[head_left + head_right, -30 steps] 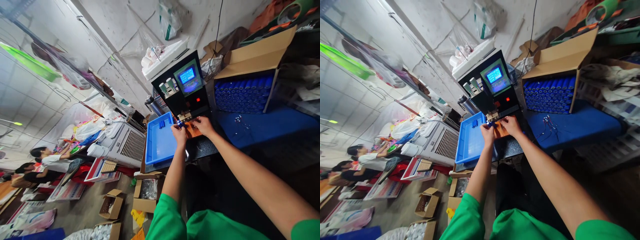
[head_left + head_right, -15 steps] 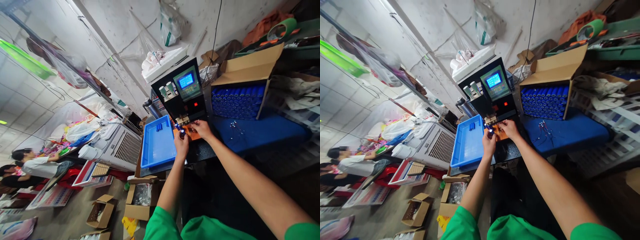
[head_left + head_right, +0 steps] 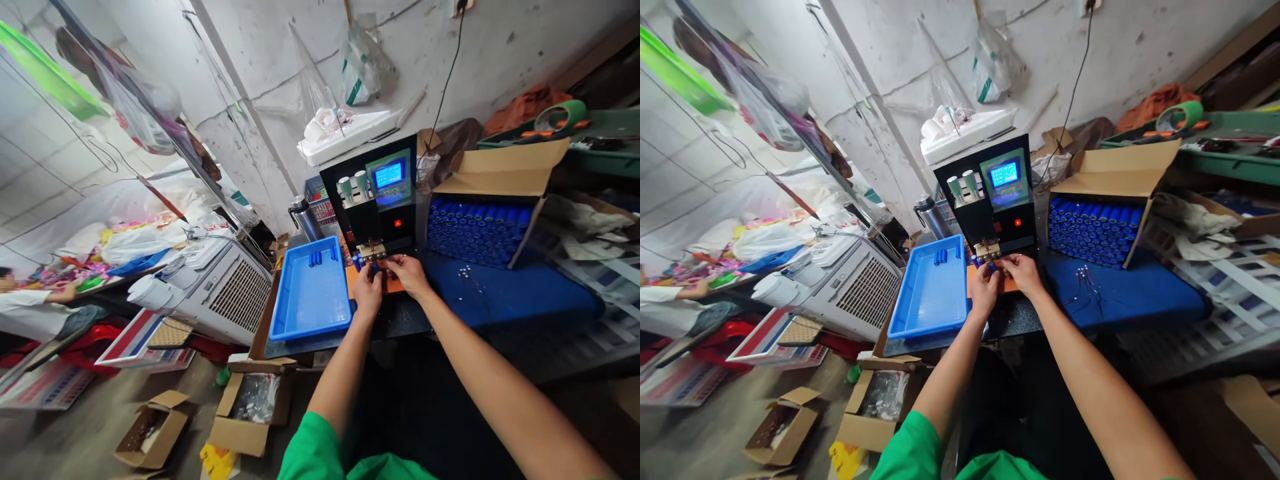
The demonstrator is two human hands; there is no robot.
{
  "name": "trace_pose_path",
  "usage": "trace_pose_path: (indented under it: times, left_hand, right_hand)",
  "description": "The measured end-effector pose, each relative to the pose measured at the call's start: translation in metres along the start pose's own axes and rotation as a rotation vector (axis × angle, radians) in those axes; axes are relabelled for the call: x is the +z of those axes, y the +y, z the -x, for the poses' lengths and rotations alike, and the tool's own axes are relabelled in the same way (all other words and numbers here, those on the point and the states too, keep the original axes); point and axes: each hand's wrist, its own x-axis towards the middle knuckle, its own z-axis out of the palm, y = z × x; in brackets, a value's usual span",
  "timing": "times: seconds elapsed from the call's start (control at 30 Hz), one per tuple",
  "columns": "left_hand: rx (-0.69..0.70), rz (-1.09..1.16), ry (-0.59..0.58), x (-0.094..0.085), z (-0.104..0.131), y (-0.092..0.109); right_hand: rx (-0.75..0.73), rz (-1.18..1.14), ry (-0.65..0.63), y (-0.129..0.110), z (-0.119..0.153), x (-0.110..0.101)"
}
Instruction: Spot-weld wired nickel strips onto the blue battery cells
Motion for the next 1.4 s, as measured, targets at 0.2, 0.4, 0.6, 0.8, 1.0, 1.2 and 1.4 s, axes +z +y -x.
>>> trace_pose_path:
  times: [0.2, 0.4, 0.6, 0.8, 1.0, 1.2, 1.4]
  left_hand:
    - [-0.039, -0.014, 0.019, -0.001, 0.002, 0.009]
    - [-0.050, -0.019, 0.047, 0.004, 0.002, 0.005]
    - [-0.037, -0.022, 0.057, 0.007, 0.000, 0.003]
    - [-0.020, -0.072, 0.050, 0.007, 0.001, 0.003]
    - [-0.018, -0.104, 0.052, 0.008, 0.002, 0.002]
    - [0.001, -0.171, 0.052, 0.008, 0.003, 0.003]
    - [-0.018, -0.142, 0.045, 0.008, 0.003, 0.002]
  right_hand:
    - [0.013, 0.011, -0.002, 0.001, -0.004, -0.001]
    - [0.000, 0.028, -0.014, -0.006, -0.003, 0.003]
    - [-0.085, 0.132, 0.001, -0.009, -0.003, 0.006]
    - [-0.114, 0.202, 0.017, -0.013, -0.001, 0.010]
    - [-0.109, 0.212, 0.024, -0.009, -0.003, 0.008]
    - [-0.109, 0.173, 0.002, -0.009, -0.002, 0.008]
    - [-0.089, 0.149, 0.010, -0.009, -0.001, 0.008]
